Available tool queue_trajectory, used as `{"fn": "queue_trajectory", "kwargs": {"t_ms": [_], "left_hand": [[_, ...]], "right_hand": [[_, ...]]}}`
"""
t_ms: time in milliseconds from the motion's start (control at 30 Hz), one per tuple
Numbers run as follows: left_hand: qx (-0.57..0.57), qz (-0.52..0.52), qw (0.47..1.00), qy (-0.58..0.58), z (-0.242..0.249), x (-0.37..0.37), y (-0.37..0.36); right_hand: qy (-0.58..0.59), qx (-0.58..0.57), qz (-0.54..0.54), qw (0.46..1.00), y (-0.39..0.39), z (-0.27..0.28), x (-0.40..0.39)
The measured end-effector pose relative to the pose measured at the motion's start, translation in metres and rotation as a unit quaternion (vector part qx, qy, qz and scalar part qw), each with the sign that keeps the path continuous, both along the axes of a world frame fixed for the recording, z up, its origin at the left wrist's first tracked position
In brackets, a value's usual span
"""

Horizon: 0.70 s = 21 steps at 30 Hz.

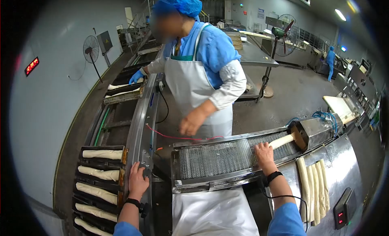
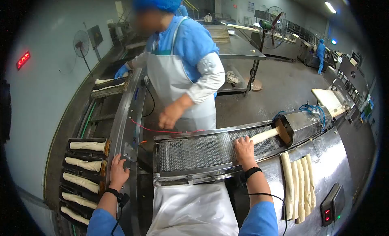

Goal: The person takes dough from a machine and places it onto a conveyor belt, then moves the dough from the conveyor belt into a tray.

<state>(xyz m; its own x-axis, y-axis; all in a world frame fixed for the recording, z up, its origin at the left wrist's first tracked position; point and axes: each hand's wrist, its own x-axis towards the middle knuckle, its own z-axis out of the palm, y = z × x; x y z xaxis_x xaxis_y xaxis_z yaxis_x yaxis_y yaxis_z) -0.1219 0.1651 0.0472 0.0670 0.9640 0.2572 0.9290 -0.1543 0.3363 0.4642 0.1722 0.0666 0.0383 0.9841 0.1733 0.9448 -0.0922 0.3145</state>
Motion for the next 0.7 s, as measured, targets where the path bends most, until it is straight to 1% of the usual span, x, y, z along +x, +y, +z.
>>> {"fn": "queue_trajectory", "kwargs": {"t_ms": [33, 67, 100, 133, 167, 200, 233, 267, 300, 367, 400, 433, 467, 500, 533, 567, 600, 633, 667, 700], "left_hand": [[0.002, 0.000, 1.000, -0.003, -0.002, -0.001, 0.000], [0.011, -0.005, 1.000, -0.006, -0.004, -0.002, 0.000], [0.020, -0.012, 1.000, -0.009, -0.005, -0.003, 0.002], [0.020, -0.013, 1.000, -0.011, -0.006, -0.004, 0.004], [0.029, -0.016, 0.999, -0.008, -0.006, -0.006, 0.007], [0.038, -0.015, 0.999, -0.006, -0.008, -0.006, 0.006], [0.038, -0.014, 0.999, -0.009, -0.010, -0.007, 0.005], [0.044, -0.017, 0.999, -0.014, -0.012, -0.006, 0.005], [0.051, -0.020, 0.998, -0.019, -0.013, -0.007, 0.004], [0.052, -0.020, 0.998, -0.024, -0.011, -0.007, 0.002], [0.054, -0.023, 0.998, -0.027, -0.010, -0.006, 0.004], [0.052, -0.020, 0.998, -0.031, -0.010, -0.006, 0.004], [0.052, -0.019, 0.998, -0.025, -0.011, -0.007, 0.005], [0.052, -0.018, 0.998, -0.018, -0.011, -0.006, 0.006], [0.051, -0.014, 0.998, -0.020, -0.011, -0.007, 0.006], [0.057, -0.020, 0.998, -0.023, -0.011, -0.007, 0.006], [0.063, -0.026, 0.997, -0.027, -0.010, -0.007, 0.006], [0.065, -0.023, 0.997, -0.027, -0.008, -0.007, 0.005], [0.064, -0.024, 0.997, -0.024, -0.007, -0.006, 0.005], [0.063, -0.024, 0.998, -0.020, -0.007, -0.006, 0.005]], "right_hand": [[0.062, 0.025, 0.011, 0.998, -0.004, 0.005, 0.001], [0.060, 0.027, 0.010, 0.998, -0.012, 0.011, 0.005], [0.187, 0.066, 0.015, 0.980, -0.025, 0.019, 0.012], [0.311, 0.104, 0.020, 0.945, -0.037, 0.024, 0.019], [0.362, 0.175, 0.055, 0.914, -0.048, 0.011, 0.038], [0.415, 0.235, 0.045, 0.878, -0.068, 0.000, 0.055], [0.499, 0.300, 0.047, 0.811, -0.094, -0.007, 0.068], [0.509, 0.322, -0.016, 0.798, -0.127, 0.000, 0.075], [0.559, 0.338, -0.070, 0.754, -0.163, 0.013, 0.072], [0.563, 0.375, -0.158, 0.720, -0.237, -0.012, 0.100], [0.573, 0.397, -0.195, 0.690, -0.269, -0.011, 0.094], [0.536, 0.398, -0.198, 0.718, -0.305, -0.028, 0.109], [0.458, 0.413, -0.233, 0.752, -0.331, -0.031, 0.101], [0.401, 0.383, -0.288, 0.781, -0.354, -0.030, 0.093], [0.248, 0.355, -0.334, 0.837, -0.371, -0.027, 0.079], [0.195, 0.287, -0.359, 0.866, -0.396, -0.027, 0.082], [0.021, 0.369, -0.279, 0.886, -0.406, -0.034, 0.077], [0.078, 0.314, -0.358, 0.876, -0.413, -0.022, 0.065], [0.134, 0.253, -0.433, 0.855, -0.420, -0.010, 0.053], [0.135, 0.253, -0.432, 0.855, -0.426, -0.025, 0.063]]}}
